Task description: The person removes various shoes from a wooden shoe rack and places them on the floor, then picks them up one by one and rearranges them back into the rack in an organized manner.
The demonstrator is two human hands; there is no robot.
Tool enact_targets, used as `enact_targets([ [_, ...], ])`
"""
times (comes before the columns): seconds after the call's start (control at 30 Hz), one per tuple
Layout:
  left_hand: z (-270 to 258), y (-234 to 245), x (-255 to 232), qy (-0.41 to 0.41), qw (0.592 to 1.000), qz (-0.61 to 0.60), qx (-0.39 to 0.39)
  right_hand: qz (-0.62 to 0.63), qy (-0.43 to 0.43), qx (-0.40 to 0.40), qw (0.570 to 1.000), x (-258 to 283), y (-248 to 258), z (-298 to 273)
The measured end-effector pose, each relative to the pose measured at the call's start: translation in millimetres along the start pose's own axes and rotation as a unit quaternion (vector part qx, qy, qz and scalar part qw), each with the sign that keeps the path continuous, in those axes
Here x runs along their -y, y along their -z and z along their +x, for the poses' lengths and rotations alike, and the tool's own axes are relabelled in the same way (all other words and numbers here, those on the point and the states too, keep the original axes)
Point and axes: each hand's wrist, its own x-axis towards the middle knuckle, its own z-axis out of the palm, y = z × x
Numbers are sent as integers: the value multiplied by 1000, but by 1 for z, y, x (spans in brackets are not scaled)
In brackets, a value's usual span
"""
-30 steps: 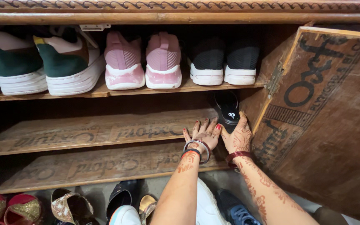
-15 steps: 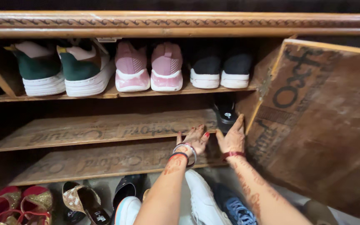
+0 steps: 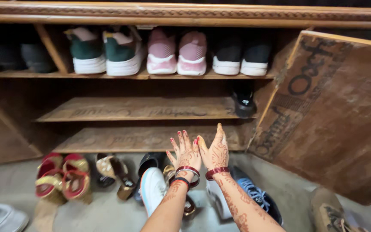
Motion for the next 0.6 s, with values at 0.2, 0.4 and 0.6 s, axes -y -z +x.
enact_targets([
  [0.2, -27, 31, 46, 23, 999, 19, -23, 26, 28, 43, 998, 29, -21, -37],
  [0.4, -30, 42, 122, 28, 995, 99, -6, 57, -39, 167, 984, 39, -60, -76],
  [0.6, -15, 19, 213, 44, 997, 21, -53, 6, -11, 207, 978, 24, -107, -108],
])
